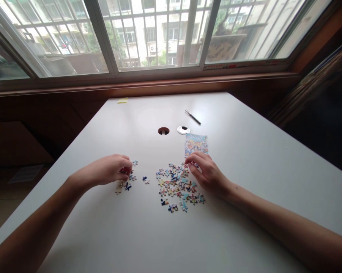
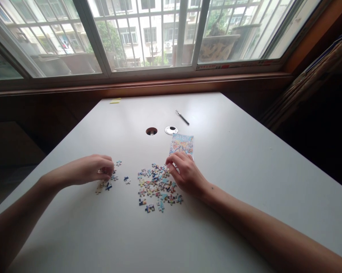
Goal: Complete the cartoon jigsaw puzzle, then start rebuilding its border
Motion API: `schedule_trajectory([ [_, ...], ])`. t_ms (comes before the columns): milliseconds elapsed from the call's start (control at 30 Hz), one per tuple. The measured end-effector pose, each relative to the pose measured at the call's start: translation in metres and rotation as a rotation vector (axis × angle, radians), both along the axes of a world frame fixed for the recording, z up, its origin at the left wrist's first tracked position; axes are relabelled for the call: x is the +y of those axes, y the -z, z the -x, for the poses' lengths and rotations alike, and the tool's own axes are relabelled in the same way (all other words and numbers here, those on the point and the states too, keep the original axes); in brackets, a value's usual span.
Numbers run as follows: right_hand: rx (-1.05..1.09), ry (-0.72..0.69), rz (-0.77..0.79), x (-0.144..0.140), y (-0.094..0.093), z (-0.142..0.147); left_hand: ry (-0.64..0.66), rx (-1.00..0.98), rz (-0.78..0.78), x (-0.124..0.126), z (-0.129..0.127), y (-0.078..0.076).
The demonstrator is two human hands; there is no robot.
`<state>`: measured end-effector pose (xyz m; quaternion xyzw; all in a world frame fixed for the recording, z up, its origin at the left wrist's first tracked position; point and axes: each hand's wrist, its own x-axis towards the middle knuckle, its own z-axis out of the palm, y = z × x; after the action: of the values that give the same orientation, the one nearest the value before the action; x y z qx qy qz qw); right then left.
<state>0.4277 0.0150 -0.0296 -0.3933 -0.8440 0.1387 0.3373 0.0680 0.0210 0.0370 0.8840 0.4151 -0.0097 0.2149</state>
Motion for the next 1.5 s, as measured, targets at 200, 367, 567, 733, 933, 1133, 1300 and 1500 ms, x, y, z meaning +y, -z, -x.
schedule_trajectory([
  [200, 0.000, 0.002, 0.005, 0.001, -0.001, 0.000, -0.009, -0.023, -0.069, 0.000, -0.003, 0.000],
  [367, 0.004, 0.001, 0.002, 0.000, -0.002, 0.001, 0.014, -0.269, -0.335, -0.006, -0.034, 0.018],
  [567, -0.001, 0.000, 0.006, 0.000, -0.001, 0.001, 0.140, -0.223, -0.358, -0.009, -0.050, 0.039],
  [733, 0.003, 0.004, 0.006, 0.000, 0.000, 0.001, 0.126, -0.188, -0.259, -0.010, -0.037, 0.024],
  [933, 0.002, 0.003, -0.001, 0.001, 0.000, 0.000, 0.108, -0.116, -0.016, -0.012, -0.020, 0.005],
  [1133, 0.000, 0.000, 0.003, 0.001, -0.001, 0.000, 0.116, -0.112, -0.044, -0.022, -0.038, 0.011],
  [1300, -0.001, 0.004, 0.006, 0.001, 0.000, 0.000, 0.217, -0.273, -0.088, -0.027, -0.058, 0.015],
  [1500, -0.003, 0.002, 0.007, 0.001, 0.000, 0.000, 0.127, -0.113, -0.103, -0.010, -0.013, -0.008],
])
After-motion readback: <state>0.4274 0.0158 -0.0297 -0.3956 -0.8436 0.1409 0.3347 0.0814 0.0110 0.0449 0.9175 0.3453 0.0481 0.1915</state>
